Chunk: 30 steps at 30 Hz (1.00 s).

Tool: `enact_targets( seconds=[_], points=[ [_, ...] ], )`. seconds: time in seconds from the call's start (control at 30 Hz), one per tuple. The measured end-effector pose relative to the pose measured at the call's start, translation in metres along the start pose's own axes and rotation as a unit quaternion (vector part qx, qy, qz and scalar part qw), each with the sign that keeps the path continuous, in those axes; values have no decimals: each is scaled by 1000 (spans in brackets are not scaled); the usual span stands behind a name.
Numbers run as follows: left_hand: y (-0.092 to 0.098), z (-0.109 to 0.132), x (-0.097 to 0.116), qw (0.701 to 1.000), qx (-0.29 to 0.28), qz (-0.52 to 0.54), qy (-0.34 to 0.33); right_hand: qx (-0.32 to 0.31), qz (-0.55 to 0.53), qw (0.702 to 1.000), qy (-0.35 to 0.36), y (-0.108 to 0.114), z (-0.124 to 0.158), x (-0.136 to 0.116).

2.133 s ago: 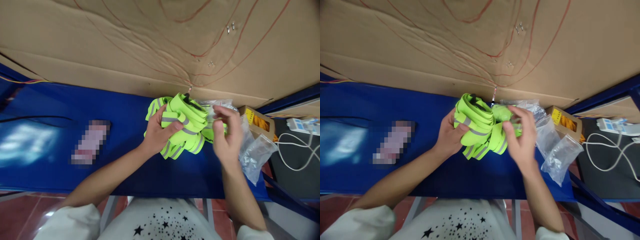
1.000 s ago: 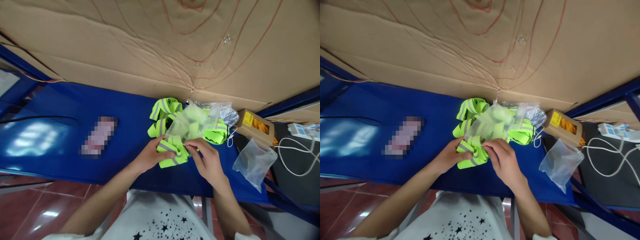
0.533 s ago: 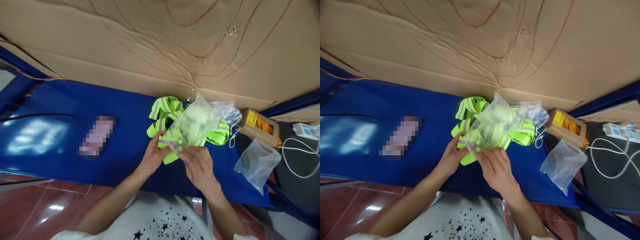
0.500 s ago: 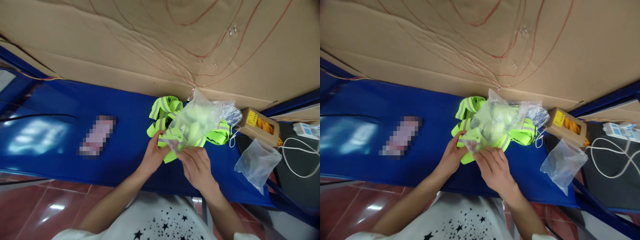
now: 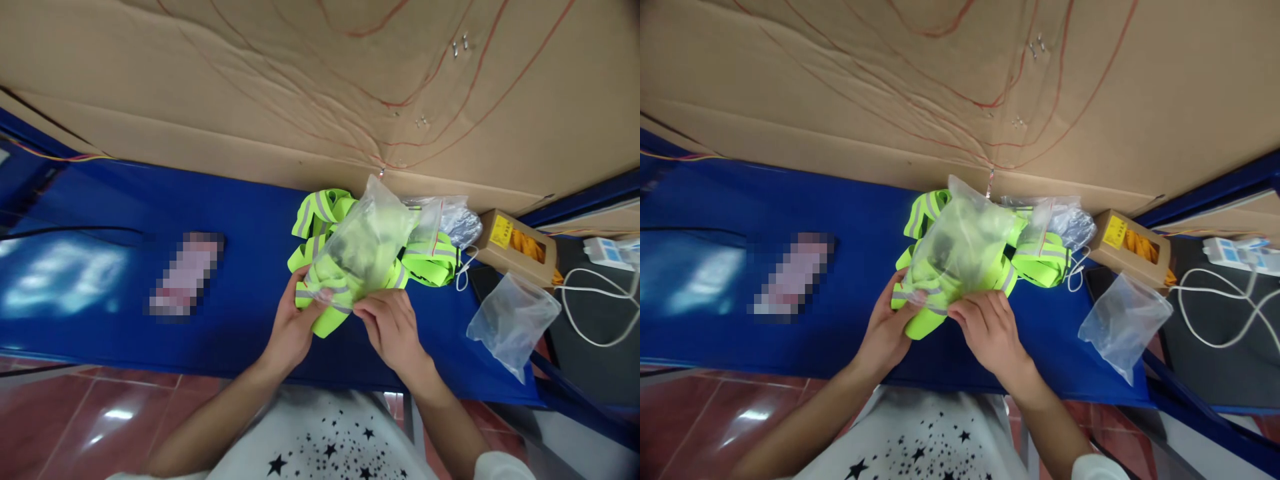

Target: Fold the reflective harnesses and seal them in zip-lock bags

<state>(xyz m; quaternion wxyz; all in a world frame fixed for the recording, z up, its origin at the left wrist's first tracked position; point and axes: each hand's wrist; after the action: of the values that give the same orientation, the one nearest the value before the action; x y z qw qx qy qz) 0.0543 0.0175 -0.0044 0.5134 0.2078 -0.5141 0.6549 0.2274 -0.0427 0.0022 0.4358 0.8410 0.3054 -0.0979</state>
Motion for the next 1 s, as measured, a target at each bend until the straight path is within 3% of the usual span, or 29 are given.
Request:
enact_targets(
  seconds=[0.27, 0.33, 0.4, 0.47, 0.53, 0.7, 0.83, 0.9, 1.0],
  points=[
    [-25, 2, -13, 994, 66, 76, -34, 71, -129, 986, -81, -26, 11, -16],
    [-30, 1, -13, 992, 81, 87, -40, 123, -184, 962, -159, -31, 13, -18],
    [-32, 3, -15, 992, 76, 95, -42, 149, -285, 914, -246, -35, 13, -20],
    [-31, 5, -21, 993, 47, 93, -56, 117, -384, 863, -306, -36, 12, -24],
    [-27, 7, -30, 994, -2, 73, -81, 65, -422, 838, -339, -33, 11, -28],
    [-11, 6, -36, 974, -141, 34, -172, 57, -380, 845, -372, -12, 14, -19],
    [-9, -2, -14, 984, -105, 23, -145, -29, -410, 845, -341, -2, 17, -5],
    [-14, -4, -8, 990, -76, -16, -118, -16, -449, 814, -368, -9, 12, -6],
    [-26, -4, -14, 994, -57, -66, -63, 82, -509, 734, -441, -26, 1, -15]
  ],
)
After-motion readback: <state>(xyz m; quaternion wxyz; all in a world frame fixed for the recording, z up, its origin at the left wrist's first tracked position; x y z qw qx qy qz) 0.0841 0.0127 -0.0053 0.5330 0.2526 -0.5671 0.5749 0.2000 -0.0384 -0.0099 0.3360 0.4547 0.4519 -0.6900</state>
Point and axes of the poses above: each hand's wrist, its own z-axis away from the middle knuckle, its own y-axis out of the back of the hand, x = y × z, and after that the axes turned 3 degrees about -z, right-handed
